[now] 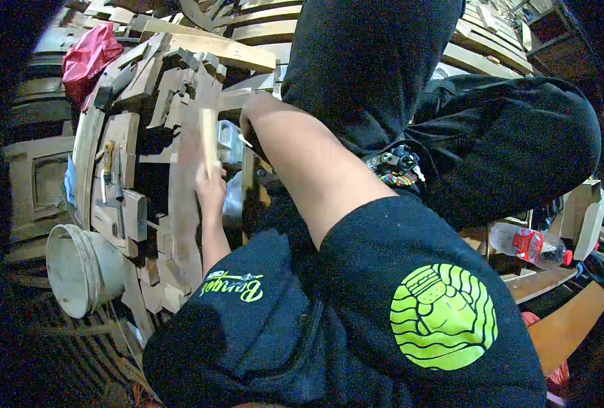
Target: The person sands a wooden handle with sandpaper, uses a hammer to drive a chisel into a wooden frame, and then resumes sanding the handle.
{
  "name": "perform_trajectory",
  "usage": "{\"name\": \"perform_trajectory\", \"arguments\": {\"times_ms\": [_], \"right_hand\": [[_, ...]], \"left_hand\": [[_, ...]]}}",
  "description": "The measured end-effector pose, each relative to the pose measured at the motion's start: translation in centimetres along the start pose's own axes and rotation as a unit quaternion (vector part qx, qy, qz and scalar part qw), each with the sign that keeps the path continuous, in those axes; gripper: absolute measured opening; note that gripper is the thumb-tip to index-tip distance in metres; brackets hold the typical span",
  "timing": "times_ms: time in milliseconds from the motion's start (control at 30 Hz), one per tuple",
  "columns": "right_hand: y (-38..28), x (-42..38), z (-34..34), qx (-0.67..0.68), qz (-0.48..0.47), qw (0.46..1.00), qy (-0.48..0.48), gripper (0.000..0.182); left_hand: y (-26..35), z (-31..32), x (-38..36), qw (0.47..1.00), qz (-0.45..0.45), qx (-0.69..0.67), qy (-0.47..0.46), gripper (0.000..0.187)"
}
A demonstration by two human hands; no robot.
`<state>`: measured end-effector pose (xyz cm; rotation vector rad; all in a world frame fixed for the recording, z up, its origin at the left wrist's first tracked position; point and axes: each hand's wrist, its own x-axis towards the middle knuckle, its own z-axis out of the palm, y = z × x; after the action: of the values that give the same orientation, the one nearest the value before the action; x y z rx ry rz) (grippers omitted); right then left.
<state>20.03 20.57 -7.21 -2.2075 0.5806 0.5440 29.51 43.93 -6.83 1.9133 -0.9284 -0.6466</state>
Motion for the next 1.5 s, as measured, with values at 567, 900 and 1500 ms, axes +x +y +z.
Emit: {"name": "perform_trajectory", "arguments": {"times_ms": [567,900,1500], "right_hand": [[-2.0,-4.1,0.0,-0.075,0.05,0.994,0.069,0.028],[-5.1,-8.3,-2.9,-0.023,0.044,0.972,0.228,0.019],[-1.5,-0.7,-4.0,0.438,0.1,0.709,0.544,0.016]], "left_hand": [[-0.2,0.7,-0.1,0.992,0.109,0.066,-0.004,0.028],[1.8,0.2,1.1,0.876,-0.219,-0.415,-0.113,0.024],[8.4,0.6,1.1,0.956,-0.018,-0.291,0.017,0.048]]}}
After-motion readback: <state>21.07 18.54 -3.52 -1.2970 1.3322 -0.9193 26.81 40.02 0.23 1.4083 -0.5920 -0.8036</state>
